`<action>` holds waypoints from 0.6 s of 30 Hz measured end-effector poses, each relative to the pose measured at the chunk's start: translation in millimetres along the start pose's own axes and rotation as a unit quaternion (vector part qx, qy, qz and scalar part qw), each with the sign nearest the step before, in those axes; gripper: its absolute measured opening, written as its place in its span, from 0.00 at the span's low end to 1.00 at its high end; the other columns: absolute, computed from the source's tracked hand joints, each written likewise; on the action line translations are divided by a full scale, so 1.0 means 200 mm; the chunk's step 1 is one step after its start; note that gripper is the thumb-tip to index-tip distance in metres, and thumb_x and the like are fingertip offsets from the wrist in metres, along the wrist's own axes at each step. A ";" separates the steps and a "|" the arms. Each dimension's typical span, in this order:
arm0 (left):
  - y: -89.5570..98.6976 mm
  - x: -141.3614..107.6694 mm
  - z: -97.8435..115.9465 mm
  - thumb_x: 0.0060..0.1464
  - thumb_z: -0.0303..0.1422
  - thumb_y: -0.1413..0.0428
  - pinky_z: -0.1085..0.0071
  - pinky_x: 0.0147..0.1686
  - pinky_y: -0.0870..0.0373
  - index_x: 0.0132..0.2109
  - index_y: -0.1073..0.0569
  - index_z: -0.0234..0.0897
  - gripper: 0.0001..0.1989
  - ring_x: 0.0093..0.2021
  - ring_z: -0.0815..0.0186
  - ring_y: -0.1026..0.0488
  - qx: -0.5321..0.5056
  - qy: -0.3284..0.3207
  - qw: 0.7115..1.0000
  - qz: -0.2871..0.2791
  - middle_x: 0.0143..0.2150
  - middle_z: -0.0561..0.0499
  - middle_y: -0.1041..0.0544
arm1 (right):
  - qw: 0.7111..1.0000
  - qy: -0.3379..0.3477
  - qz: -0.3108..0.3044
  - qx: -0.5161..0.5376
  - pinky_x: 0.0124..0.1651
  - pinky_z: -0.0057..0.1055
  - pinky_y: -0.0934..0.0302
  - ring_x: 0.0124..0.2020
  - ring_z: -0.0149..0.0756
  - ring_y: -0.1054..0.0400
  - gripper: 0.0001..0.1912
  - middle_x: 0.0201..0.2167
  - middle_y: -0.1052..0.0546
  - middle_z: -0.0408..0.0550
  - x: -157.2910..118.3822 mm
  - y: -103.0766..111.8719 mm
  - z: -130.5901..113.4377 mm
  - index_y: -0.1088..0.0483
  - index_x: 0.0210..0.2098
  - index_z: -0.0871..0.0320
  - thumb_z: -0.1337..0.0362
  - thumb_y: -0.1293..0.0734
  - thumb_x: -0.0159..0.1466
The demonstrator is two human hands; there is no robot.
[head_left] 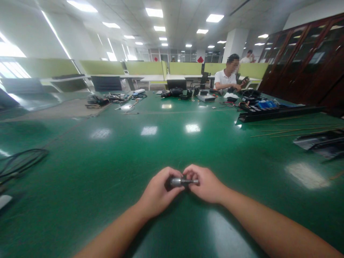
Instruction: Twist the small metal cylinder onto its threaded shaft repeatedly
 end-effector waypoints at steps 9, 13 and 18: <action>0.01 0.00 -0.02 0.60 0.36 0.43 0.64 0.56 0.32 0.56 0.29 0.41 0.18 0.52 0.60 0.27 0.016 -0.020 0.999 0.020 0.53 0.46 0.24 | 0.999 -0.012 -0.010 -0.039 0.27 0.23 0.46 0.21 0.27 0.37 0.11 0.21 0.31 0.35 0.00 0.01 -0.04 0.31 0.34 0.55 0.75 0.35 0.53; 0.01 0.02 -0.05 0.57 0.34 0.40 0.64 0.54 0.29 0.51 0.27 0.39 0.15 0.50 0.61 0.25 -0.074 0.028 0.996 0.038 0.49 0.46 0.23 | 1.000 0.006 -0.016 -0.026 0.28 0.23 0.44 0.24 0.27 0.35 0.16 0.28 0.26 0.37 0.00 0.00 -0.04 0.30 0.41 0.54 0.75 0.35 0.54; 0.00 0.03 -0.07 0.54 0.32 0.39 0.62 0.52 0.25 0.45 0.32 0.36 0.13 0.47 0.62 0.23 -0.218 0.061 0.973 0.045 0.53 0.43 0.25 | 0.999 0.009 -0.019 -0.029 0.28 0.22 0.44 0.24 0.26 0.35 0.18 0.30 0.25 0.38 0.00 -0.01 -0.02 0.29 0.43 0.55 0.75 0.35 0.54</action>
Point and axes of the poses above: each hand's wrist, its own x-axis towards the middle knuckle, its own y-axis out of the back of the hand, z = x × y, the point moved 5 cm from there along x, towards the middle knuckle
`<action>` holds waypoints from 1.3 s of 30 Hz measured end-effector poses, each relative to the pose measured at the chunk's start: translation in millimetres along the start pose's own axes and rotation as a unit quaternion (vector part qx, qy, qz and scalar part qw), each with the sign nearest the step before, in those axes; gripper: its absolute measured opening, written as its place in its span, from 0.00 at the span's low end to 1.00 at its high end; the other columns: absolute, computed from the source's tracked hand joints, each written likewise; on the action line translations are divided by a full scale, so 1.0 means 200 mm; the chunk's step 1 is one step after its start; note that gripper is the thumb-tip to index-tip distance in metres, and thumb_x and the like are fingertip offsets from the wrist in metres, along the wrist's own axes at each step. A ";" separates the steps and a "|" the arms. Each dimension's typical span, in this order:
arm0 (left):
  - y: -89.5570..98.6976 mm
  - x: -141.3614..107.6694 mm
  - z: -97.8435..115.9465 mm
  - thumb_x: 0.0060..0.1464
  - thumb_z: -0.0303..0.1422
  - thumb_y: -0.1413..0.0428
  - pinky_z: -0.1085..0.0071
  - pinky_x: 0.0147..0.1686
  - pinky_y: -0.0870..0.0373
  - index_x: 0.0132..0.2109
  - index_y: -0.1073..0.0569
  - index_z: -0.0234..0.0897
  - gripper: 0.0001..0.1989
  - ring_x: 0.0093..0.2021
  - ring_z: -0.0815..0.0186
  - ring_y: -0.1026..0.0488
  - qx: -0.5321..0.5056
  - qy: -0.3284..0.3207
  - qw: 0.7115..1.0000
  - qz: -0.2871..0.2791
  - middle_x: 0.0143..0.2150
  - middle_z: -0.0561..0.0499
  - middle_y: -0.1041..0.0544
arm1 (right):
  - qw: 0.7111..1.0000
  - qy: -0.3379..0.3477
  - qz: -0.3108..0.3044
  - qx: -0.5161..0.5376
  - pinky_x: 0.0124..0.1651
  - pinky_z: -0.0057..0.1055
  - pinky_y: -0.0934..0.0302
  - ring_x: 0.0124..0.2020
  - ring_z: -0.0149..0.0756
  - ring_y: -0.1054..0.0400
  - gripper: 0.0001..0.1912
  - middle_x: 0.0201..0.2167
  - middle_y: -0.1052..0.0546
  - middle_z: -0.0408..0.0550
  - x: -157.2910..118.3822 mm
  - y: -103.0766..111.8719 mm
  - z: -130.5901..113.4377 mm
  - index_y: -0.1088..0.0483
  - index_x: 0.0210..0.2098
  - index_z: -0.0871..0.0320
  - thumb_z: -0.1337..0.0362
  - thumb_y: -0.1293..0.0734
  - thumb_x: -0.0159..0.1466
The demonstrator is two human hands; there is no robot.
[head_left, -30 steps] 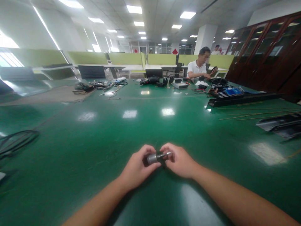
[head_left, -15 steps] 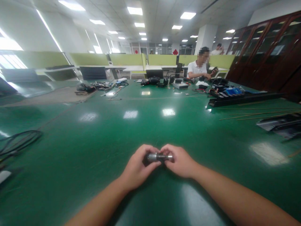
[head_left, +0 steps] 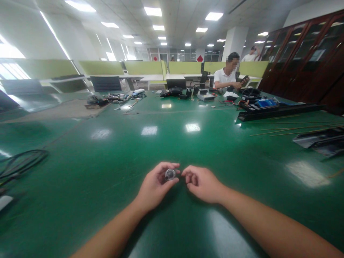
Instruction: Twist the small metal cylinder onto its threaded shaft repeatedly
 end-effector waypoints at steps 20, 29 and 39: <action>-0.02 0.01 -0.04 0.57 0.31 0.41 0.63 0.52 0.27 0.45 0.35 0.38 0.11 0.50 0.62 0.25 -0.012 0.020 0.999 -0.035 0.54 0.45 0.26 | 0.999 0.021 0.008 -0.048 0.29 0.23 0.45 0.24 0.27 0.36 0.15 0.27 0.25 0.38 0.00 0.00 -0.02 0.27 0.39 0.54 0.75 0.35 0.55; -0.02 0.00 -0.03 0.56 0.31 0.40 0.65 0.50 0.28 0.47 0.30 0.36 0.13 0.48 0.62 0.25 0.039 0.009 0.998 -0.038 0.47 0.47 0.24 | 1.000 0.013 0.005 -0.020 0.28 0.23 0.44 0.24 0.27 0.35 0.15 0.27 0.24 0.39 0.00 0.00 -0.01 0.27 0.41 0.55 0.75 0.36 0.57; -0.04 -0.01 0.05 0.58 0.36 0.41 0.67 0.48 0.33 0.53 0.27 0.44 0.15 0.47 0.62 0.27 0.188 -0.065 0.978 -0.069 0.47 0.51 0.23 | 0.996 -0.005 0.039 0.085 0.28 0.23 0.42 0.25 0.27 0.35 0.21 0.31 0.27 0.38 -0.01 0.02 0.01 0.36 0.46 0.54 0.76 0.35 0.55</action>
Point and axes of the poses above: each hand's wrist, its own x-axis towards the middle knuckle, its own y-axis out of the back of the hand, z = x × y, the point moved 5 cm from there along x, towards the middle knuckle
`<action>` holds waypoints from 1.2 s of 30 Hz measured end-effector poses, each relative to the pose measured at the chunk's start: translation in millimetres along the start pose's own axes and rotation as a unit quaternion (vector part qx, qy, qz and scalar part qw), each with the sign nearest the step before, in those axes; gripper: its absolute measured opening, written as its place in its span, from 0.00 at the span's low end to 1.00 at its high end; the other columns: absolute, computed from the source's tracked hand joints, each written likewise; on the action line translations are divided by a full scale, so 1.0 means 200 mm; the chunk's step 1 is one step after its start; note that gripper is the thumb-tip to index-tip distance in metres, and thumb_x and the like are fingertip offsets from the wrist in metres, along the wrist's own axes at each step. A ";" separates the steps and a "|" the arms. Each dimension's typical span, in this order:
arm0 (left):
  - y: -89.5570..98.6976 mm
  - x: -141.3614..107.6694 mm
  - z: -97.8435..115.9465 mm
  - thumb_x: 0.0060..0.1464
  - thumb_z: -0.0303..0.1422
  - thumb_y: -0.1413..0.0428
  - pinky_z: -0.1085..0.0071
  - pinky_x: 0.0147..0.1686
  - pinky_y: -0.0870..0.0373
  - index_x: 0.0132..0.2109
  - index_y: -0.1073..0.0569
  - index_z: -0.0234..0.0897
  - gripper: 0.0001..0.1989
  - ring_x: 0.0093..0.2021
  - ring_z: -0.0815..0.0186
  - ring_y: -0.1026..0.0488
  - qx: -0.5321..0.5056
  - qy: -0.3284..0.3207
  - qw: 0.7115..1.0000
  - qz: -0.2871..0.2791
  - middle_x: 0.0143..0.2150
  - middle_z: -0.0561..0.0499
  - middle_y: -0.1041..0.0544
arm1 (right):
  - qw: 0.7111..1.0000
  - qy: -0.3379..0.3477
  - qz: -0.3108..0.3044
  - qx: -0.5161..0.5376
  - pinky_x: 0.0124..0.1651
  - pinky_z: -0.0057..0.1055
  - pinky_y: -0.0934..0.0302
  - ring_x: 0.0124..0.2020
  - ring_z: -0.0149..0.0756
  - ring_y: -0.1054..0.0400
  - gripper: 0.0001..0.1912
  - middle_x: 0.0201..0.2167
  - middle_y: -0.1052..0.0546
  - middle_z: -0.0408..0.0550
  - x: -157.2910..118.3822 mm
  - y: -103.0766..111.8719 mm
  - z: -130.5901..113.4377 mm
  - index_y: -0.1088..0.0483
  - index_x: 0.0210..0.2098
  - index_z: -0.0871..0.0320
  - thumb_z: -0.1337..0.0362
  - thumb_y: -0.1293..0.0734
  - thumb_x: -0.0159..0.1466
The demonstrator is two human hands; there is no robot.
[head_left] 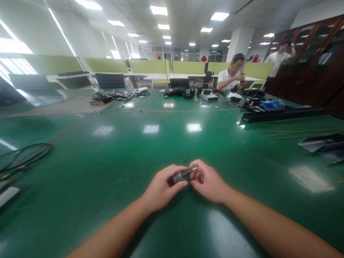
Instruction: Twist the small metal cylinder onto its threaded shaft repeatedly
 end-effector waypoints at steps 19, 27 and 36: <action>0.00 -0.02 0.00 0.54 0.31 0.39 0.69 0.40 0.33 0.41 0.27 0.38 0.07 0.39 0.64 0.27 0.023 0.015 0.999 0.039 0.38 0.50 0.23 | 0.991 0.093 0.043 -0.082 0.40 0.31 0.39 0.37 0.35 0.32 0.16 0.34 0.26 0.43 -0.02 0.02 -0.12 0.29 0.39 0.56 0.77 0.33 0.53; 0.01 -0.01 -0.01 0.54 0.32 0.39 0.69 0.40 0.32 0.40 0.26 0.37 0.06 0.39 0.64 0.27 0.012 0.006 0.999 0.044 0.39 0.49 0.23 | 0.992 0.093 0.037 -0.075 0.40 0.31 0.38 0.37 0.36 0.31 0.14 0.35 0.24 0.45 -0.02 0.02 -0.13 0.27 0.40 0.55 0.74 0.32 0.55; 0.01 -0.01 -0.04 0.51 0.35 0.36 0.70 0.37 0.32 0.40 0.26 0.37 0.11 0.36 0.64 0.27 -0.005 0.054 0.997 0.048 0.36 0.51 0.23 | 0.994 0.078 0.040 -0.064 0.41 0.30 0.36 0.37 0.35 0.28 0.09 0.36 0.22 0.45 -0.02 0.03 -0.13 0.25 0.40 0.56 0.71 0.31 0.59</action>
Point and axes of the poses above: each hand's wrist, its own x-axis towards the middle knuckle, its own y-axis out of the back of the hand, z = x × y, the point moved 5 cm from there along x, towards the middle knuckle
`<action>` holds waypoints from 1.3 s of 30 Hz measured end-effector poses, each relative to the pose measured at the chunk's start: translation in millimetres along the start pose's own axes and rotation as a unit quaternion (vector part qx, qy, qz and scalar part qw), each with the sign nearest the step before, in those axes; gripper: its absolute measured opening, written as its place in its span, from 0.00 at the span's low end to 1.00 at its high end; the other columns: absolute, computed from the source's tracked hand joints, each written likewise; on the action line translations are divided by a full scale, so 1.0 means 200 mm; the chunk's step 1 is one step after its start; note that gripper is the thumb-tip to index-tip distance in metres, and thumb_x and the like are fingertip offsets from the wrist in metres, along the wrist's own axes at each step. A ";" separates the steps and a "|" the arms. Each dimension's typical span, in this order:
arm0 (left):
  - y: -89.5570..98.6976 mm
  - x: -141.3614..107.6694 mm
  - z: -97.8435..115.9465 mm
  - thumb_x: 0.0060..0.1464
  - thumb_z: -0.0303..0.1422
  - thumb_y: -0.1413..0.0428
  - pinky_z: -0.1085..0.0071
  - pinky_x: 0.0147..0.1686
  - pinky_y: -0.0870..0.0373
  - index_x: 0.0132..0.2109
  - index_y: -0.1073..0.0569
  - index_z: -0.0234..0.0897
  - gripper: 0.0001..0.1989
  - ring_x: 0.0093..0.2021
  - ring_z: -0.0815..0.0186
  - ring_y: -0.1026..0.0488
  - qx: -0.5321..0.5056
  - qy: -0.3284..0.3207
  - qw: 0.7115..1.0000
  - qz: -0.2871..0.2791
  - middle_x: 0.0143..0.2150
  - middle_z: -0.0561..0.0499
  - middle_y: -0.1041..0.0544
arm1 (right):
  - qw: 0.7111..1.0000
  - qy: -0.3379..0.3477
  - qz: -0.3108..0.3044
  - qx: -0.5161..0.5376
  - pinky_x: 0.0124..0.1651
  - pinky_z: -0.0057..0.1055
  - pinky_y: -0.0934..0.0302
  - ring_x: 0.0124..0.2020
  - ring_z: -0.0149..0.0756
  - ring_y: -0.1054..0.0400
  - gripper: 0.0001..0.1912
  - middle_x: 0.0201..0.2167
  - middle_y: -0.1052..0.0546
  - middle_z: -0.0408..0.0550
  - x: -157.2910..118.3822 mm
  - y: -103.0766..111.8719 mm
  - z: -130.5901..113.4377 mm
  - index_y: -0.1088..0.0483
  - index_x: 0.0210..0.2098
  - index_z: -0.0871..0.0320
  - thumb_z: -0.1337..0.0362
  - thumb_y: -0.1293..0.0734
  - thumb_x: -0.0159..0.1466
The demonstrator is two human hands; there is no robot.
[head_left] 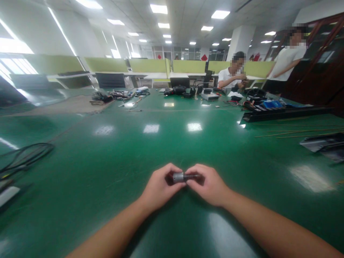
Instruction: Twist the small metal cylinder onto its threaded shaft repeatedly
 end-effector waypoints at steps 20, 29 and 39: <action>0.00 -0.01 0.03 0.49 0.32 0.36 0.71 0.36 0.32 0.40 0.24 0.36 0.10 0.35 0.65 0.25 -0.007 -0.011 1.000 0.004 0.35 0.51 0.22 | 1.000 -0.021 -0.017 0.009 0.37 0.29 0.35 0.35 0.36 0.28 0.07 0.34 0.21 0.46 0.00 0.01 0.01 0.24 0.37 0.57 0.68 0.29 0.58; 0.00 -0.01 0.03 0.48 0.30 0.35 0.72 0.35 0.32 0.40 0.24 0.37 0.11 0.34 0.65 0.25 0.006 -0.008 1.000 0.009 0.34 0.52 0.22 | 0.999 -0.028 -0.020 0.007 0.36 0.29 0.36 0.33 0.35 0.28 0.07 0.32 0.22 0.45 0.00 0.01 0.02 0.25 0.36 0.57 0.69 0.30 0.57; 0.00 -0.01 0.03 0.48 0.32 0.35 0.73 0.34 0.31 0.39 0.24 0.36 0.10 0.33 0.66 0.25 -0.001 -0.008 1.000 0.019 0.34 0.52 0.21 | 0.999 -0.037 -0.012 0.003 0.36 0.28 0.36 0.34 0.35 0.28 0.08 0.32 0.21 0.45 0.00 0.00 0.02 0.25 0.36 0.57 0.70 0.29 0.56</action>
Point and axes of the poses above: each hand's wrist, its own x-axis towards the middle knuckle, its own y-axis out of the back of the hand, z = x × y, the point moved 5 cm from there along x, towards the middle knuckle
